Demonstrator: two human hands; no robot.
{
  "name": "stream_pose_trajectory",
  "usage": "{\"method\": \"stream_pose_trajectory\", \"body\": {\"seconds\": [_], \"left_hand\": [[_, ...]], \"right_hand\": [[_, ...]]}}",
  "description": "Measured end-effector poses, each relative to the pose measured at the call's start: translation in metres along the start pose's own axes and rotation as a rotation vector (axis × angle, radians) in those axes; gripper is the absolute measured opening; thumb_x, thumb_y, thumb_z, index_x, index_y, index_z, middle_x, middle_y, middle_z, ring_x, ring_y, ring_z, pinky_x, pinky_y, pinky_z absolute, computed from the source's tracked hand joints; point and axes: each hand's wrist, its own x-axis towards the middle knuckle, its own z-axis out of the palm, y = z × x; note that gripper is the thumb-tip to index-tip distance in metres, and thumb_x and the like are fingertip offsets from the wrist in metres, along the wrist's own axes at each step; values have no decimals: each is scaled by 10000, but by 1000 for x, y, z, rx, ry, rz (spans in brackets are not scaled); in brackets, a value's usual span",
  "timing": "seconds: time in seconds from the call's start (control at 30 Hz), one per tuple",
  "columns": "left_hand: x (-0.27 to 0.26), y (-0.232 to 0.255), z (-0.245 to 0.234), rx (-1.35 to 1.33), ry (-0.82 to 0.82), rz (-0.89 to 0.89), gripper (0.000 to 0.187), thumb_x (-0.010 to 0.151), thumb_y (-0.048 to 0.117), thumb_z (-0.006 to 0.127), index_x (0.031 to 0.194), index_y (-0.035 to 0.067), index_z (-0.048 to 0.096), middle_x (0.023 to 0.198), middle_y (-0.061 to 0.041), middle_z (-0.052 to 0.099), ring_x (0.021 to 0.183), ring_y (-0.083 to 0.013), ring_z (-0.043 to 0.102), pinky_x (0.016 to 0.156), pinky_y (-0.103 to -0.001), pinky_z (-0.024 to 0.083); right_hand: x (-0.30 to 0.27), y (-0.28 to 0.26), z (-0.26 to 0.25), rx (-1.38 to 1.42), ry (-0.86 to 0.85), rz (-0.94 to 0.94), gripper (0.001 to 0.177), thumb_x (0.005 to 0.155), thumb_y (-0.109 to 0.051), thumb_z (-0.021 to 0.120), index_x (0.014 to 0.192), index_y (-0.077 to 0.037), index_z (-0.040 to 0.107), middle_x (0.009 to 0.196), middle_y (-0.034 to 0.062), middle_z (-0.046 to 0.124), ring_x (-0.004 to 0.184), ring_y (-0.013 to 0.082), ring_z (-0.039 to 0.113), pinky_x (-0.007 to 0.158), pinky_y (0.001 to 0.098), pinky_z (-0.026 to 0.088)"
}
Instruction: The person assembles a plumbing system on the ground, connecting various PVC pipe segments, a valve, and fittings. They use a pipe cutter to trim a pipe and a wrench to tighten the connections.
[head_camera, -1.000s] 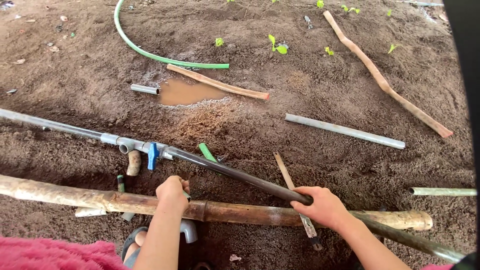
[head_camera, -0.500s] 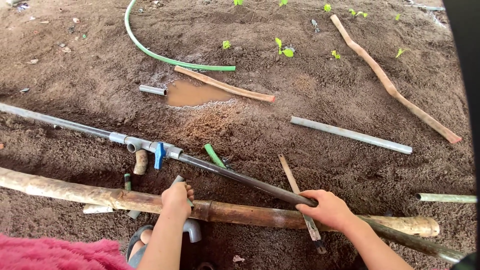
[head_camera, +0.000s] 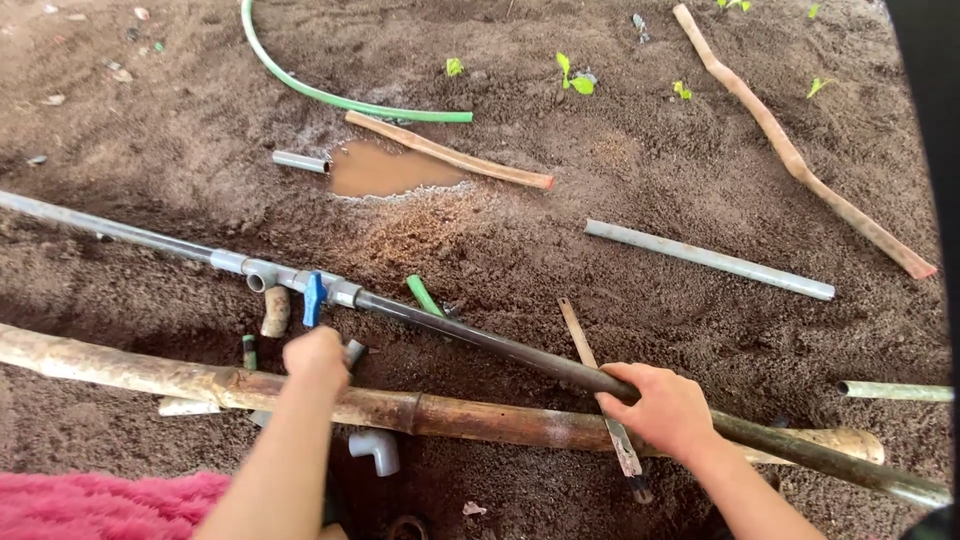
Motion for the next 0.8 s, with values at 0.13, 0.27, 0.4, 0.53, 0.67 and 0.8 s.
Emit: {"method": "stream_pose_trajectory", "body": {"seconds": [0.13, 0.27, 0.4, 0.53, 0.67, 0.8], "left_hand": [[91, 9, -35, 1451, 237, 352, 311, 952, 179, 599, 1191, 142, 794, 1031, 37, 799, 994, -192, 746, 801, -295, 593], [98, 16, -53, -444, 231, 135, 286, 955, 167, 815, 1212, 247, 717, 911, -24, 674, 716, -170, 565, 662, -404, 480], [40, 34, -60, -355, 101, 149, 485, 981, 227, 761, 1454, 189, 664, 840, -69, 652, 670, -162, 520, 543, -383, 354], [14, 33, -62, -263, 128, 288, 481, 1011, 260, 789, 1444, 121, 630, 1000, -144, 671, 907, -264, 581, 772, -475, 463], [79, 8, -39, 7, 401, 426, 424, 919, 477, 835, 1282, 293, 717, 956, 84, 787, 1128, -237, 730, 984, -544, 577], [14, 35, -38, -183, 360, 290, 333, 1048, 274, 743, 1304, 159, 563, 1277, -166, 682, 993, -388, 697, 794, -571, 548]], "right_hand": [[-6, 2, 12, -29, 103, -79, 464, 892, -602, 625, 1328, -464, 708, 1075, -214, 820, 907, 69, 784, 855, 319, 660], [-16, -11, 2, -3, -35, -39, 364, 913, -632, 625, 1219, -473, 741, 892, -152, 824, 775, 102, 769, 841, 320, 644], [-8, -9, -1, -6, -103, -23, 268, 945, -601, 665, 1167, -475, 745, 757, -199, 755, 582, 1, 661, 654, 187, 643], [7, 8, 2, -138, 180, -164, 290, 941, -565, 674, 1188, -422, 729, 826, -157, 758, 683, 57, 721, 644, 227, 594], [21, 30, 23, -264, 374, -204, 403, 928, -693, 615, 1199, -412, 715, 799, -134, 719, 684, 101, 734, 675, 255, 582], [11, 30, 30, -158, 475, -356, 455, 912, -587, 682, 1259, -303, 756, 829, -125, 789, 536, 45, 661, 425, 246, 512]]}}
